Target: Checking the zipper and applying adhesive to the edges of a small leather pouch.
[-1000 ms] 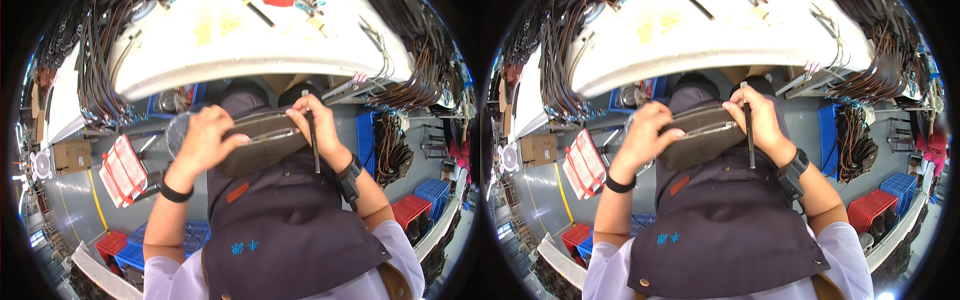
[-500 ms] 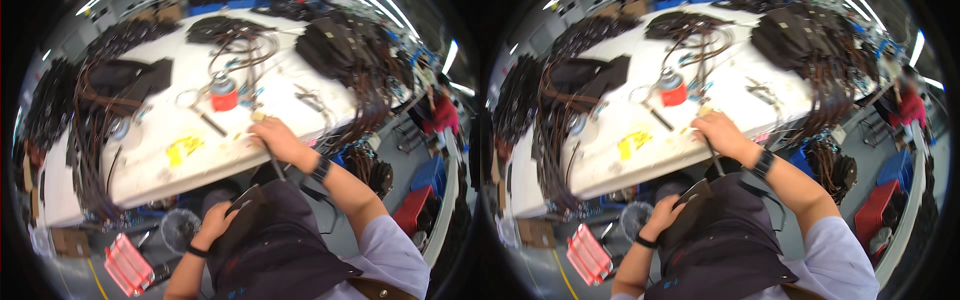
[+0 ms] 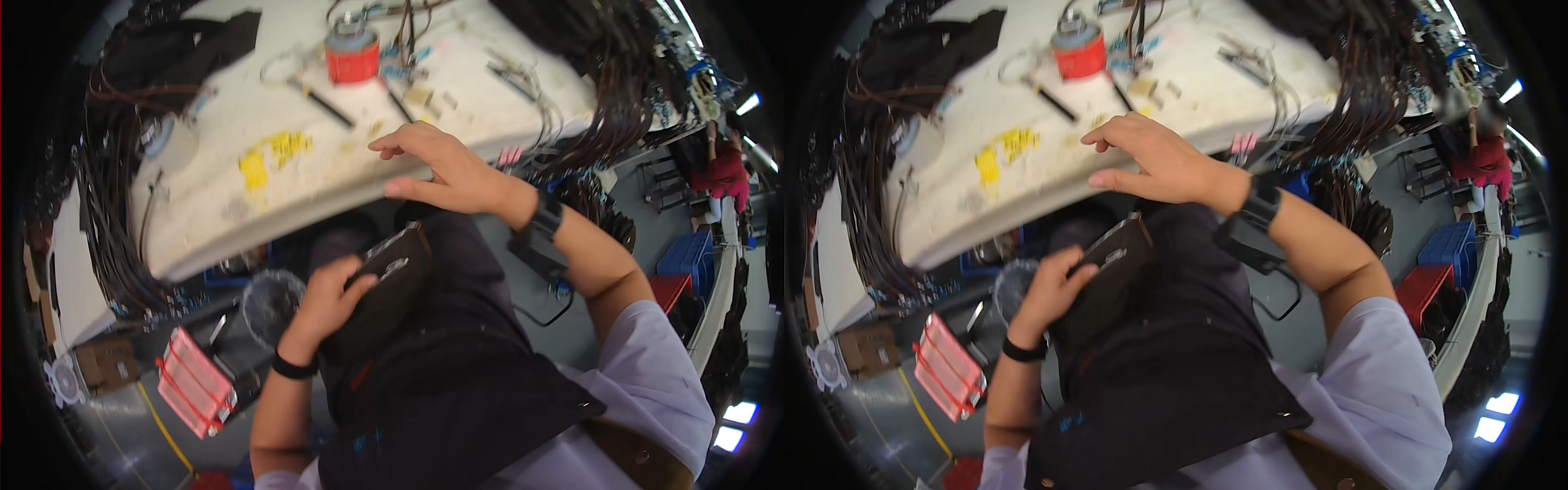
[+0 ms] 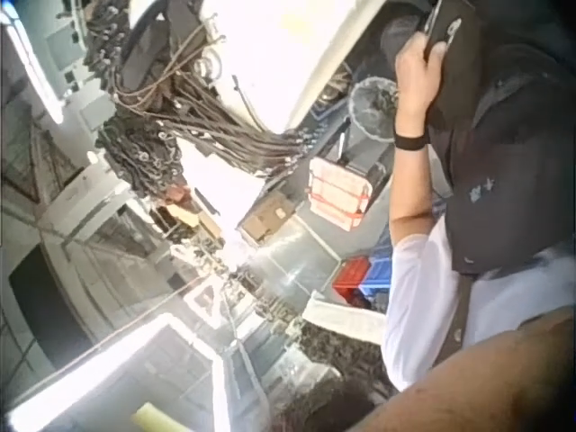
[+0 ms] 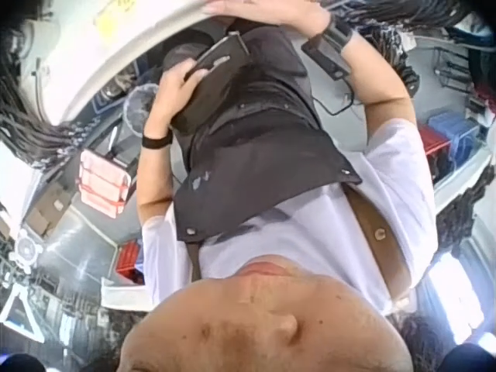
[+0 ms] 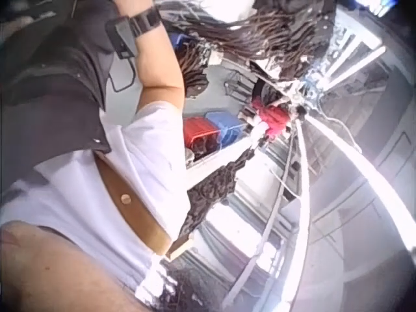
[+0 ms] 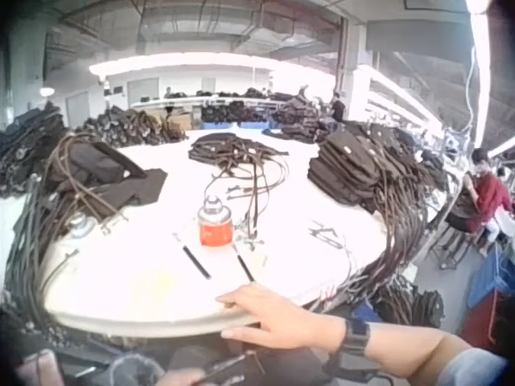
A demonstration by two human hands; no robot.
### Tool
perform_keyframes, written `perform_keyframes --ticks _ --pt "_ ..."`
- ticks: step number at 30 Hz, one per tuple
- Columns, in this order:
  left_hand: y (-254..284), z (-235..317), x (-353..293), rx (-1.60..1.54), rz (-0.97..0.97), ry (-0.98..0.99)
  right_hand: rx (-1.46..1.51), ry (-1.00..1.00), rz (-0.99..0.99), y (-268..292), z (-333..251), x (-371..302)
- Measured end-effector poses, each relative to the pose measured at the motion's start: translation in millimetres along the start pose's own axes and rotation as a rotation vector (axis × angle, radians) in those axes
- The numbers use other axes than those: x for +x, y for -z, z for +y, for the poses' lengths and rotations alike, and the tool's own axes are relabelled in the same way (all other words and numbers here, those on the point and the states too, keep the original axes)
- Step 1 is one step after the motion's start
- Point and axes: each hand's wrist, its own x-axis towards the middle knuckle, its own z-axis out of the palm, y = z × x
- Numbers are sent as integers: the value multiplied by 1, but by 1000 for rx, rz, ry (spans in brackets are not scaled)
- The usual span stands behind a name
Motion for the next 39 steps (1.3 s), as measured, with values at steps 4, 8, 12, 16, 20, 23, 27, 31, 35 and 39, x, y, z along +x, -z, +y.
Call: perform_keyframes --ticks 4,8,12,16,20,23,27,31,35,39 --pt "29 59 -13 102 -248 -115 73 26 -413 -7 -57 -56" --pt "33 80 -37 -59 -446 -63 126 82 -367 -5 -105 -89" --pt "1 85 -30 -62 -248 -252 116 252 -172 -12 -136 -105" --pt "-45 66 -35 -397 -765 -8 137 334 -207 -9 -150 -114" --pt "-29 48 -33 -127 -699 9 69 350 -217 5 -156 -122" --pt "-22 51 -43 80 -592 152 27 327 -211 9 -154 -126" --pt "-13 59 -52 216 -528 96 -60 230 -273 16 -146 -121" --pt "20 85 -52 -104 -500 -4 -53 105 -176 21 -124 -118" --pt "30 76 -38 114 -509 132 97 -134 -177 18 -81 -111" --pt "2 13 -9 275 -105 45 -90 -200 -113 -25 -34 -108"
